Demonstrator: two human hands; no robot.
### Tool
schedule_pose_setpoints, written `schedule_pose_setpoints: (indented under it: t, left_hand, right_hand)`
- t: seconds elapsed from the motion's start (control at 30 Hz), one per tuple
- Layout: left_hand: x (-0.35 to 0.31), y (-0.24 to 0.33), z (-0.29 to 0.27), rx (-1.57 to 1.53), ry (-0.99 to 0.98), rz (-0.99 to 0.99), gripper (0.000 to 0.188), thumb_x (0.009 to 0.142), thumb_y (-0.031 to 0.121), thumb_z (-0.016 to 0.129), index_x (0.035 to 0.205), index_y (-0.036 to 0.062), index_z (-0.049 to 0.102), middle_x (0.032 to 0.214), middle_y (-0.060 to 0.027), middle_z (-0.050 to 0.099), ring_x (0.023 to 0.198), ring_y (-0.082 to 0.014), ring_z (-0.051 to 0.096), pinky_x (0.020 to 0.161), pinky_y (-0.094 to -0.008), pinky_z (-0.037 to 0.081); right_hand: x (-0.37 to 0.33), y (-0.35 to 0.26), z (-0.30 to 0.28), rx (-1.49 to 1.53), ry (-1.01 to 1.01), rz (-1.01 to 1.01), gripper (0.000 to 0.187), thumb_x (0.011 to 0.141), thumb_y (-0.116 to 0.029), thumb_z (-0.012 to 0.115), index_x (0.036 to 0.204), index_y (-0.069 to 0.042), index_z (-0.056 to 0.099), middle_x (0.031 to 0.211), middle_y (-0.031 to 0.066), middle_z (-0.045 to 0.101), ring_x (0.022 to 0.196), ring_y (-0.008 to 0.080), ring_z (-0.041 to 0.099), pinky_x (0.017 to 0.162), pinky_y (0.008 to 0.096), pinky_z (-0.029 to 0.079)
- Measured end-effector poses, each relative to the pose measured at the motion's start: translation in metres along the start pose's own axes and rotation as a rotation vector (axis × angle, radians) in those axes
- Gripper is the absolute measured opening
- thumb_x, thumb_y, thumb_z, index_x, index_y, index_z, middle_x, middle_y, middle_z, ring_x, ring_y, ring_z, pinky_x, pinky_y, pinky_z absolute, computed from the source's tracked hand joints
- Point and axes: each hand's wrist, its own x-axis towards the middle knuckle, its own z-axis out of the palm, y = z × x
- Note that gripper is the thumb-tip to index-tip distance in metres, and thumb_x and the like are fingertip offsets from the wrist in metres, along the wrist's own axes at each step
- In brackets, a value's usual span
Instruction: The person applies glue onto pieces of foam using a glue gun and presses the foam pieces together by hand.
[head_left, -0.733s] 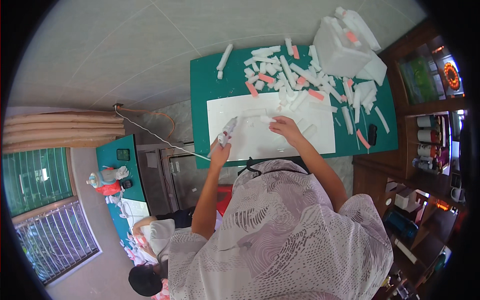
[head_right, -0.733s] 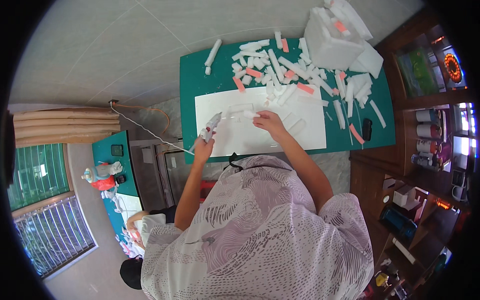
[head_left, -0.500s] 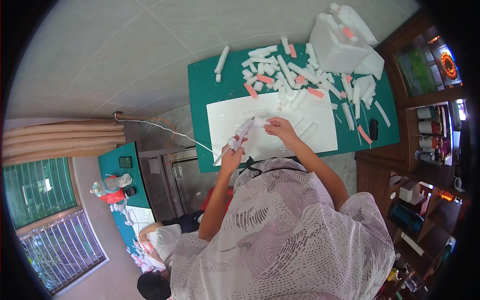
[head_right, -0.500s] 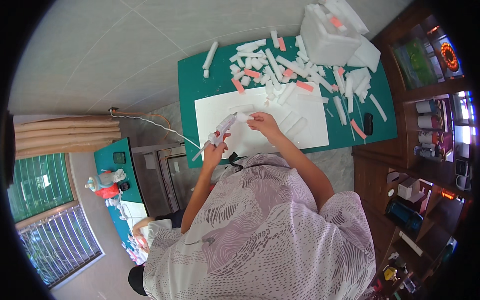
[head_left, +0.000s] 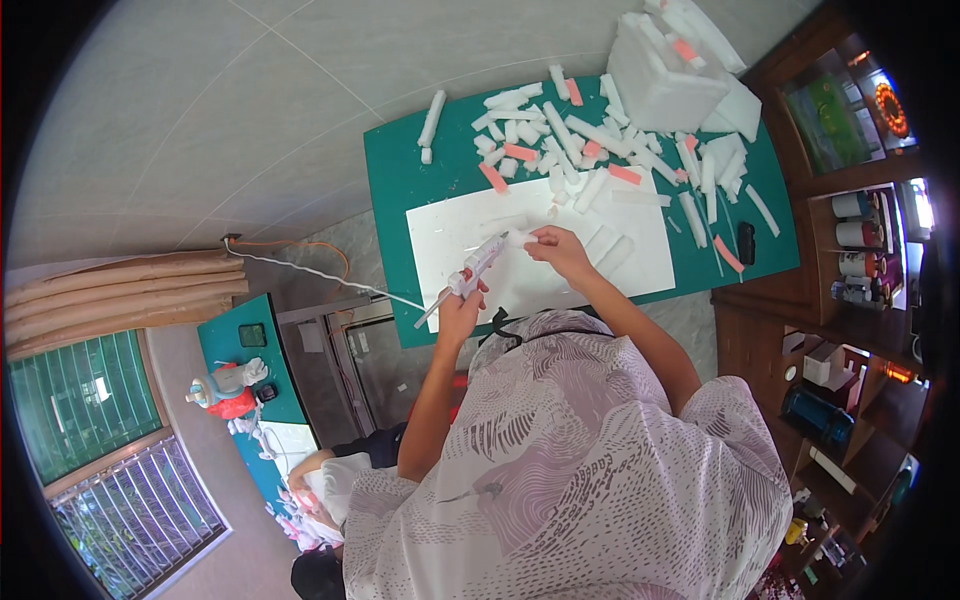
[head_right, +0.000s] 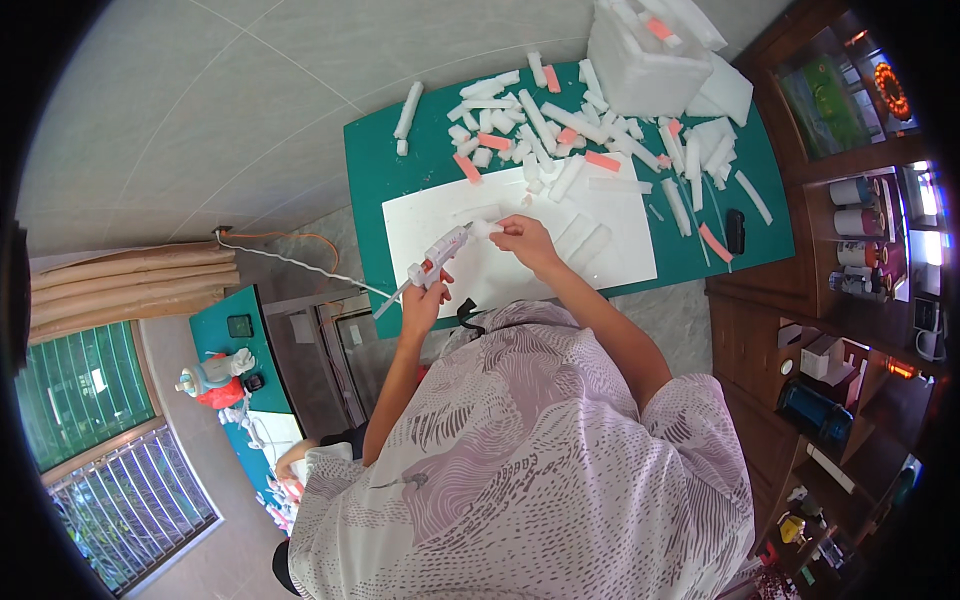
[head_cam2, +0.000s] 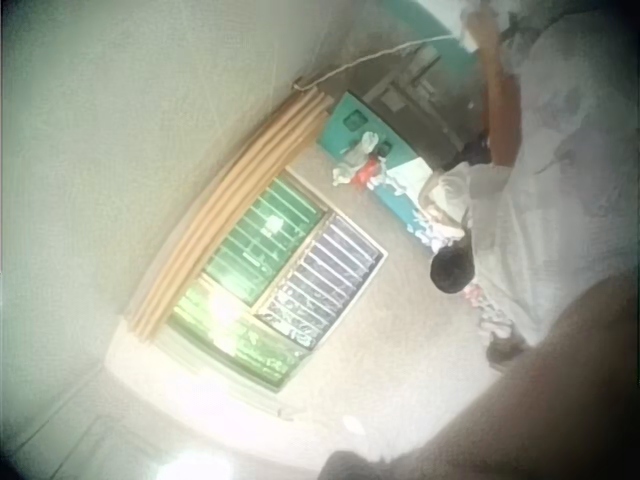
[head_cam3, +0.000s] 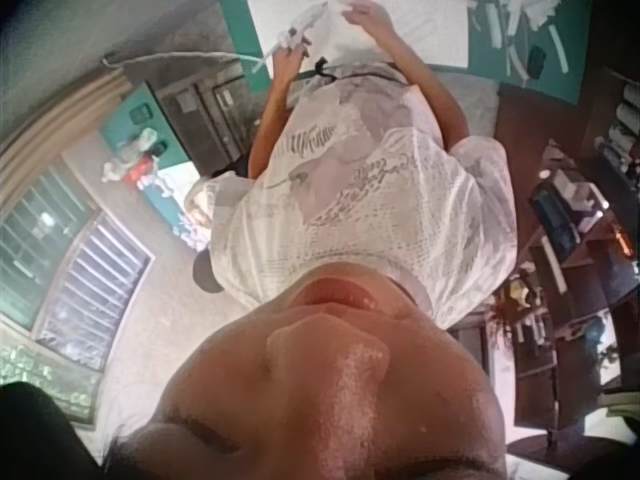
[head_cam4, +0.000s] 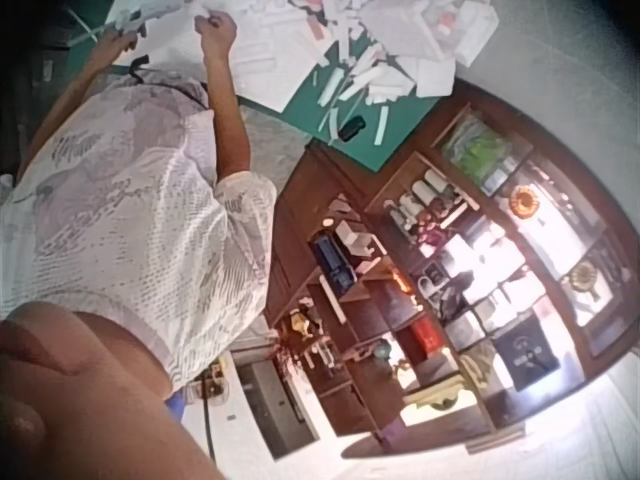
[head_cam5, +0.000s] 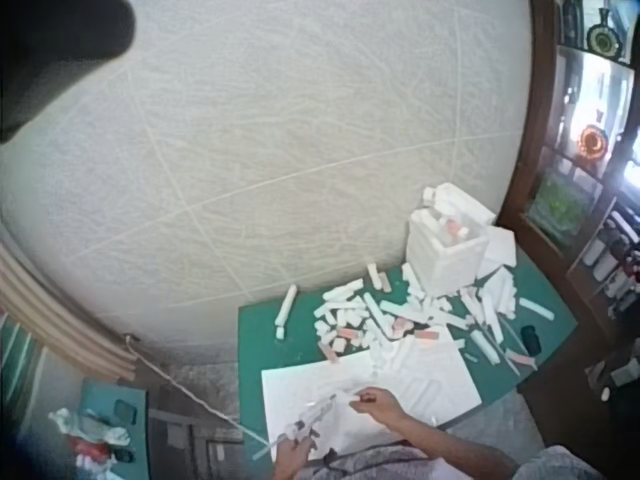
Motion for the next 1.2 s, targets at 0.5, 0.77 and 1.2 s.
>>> schedule_pose_setpoints:
  t: [0.5,0.77,1.2]
  left_hand:
    - [-0.007,-0.012,0.001,0.019,0.064,-0.029,0.009,0.074,0.007,0.054,0.077,-0.001,0.053,0.06,-0.0049,0.053,0.051,-0.0121,0.052,0.047,-0.0267,0.041]
    - [-0.009,-0.014,-0.004,0.069,0.11,0.062,0.018,0.073,0.004,0.05,0.088,-0.0011,0.059,0.077,-0.0057,0.062,0.054,-0.0083,0.049,0.049,-0.0243,0.039]
    - [0.002,-0.055,-0.022,0.482,0.125,0.216,0.028,0.069,0.003,0.054,0.097,-0.0032,0.057,0.085,-0.0205,0.059,0.075,-0.0333,0.059,0.069,-0.0357,0.047]
  right_hand:
    - [0.003,0.004,-0.005,-0.024,0.018,-0.022,0.027,0.08,-0.01,0.066,0.102,0.002,0.059,0.085,0.0054,0.063,0.076,0.0093,0.058,0.068,0.0214,0.047]
    - [0.001,0.0,-0.012,0.092,0.026,-0.007,0.03,0.079,-0.01,0.066,0.104,0.004,0.057,0.087,0.0061,0.062,0.078,0.0105,0.059,0.07,0.0216,0.048]
    - [-0.008,0.012,-0.058,0.151,0.158,0.089,0.031,0.078,-0.012,0.066,0.105,0.002,0.058,0.084,0.0034,0.06,0.074,0.0097,0.056,0.066,0.0206,0.046]
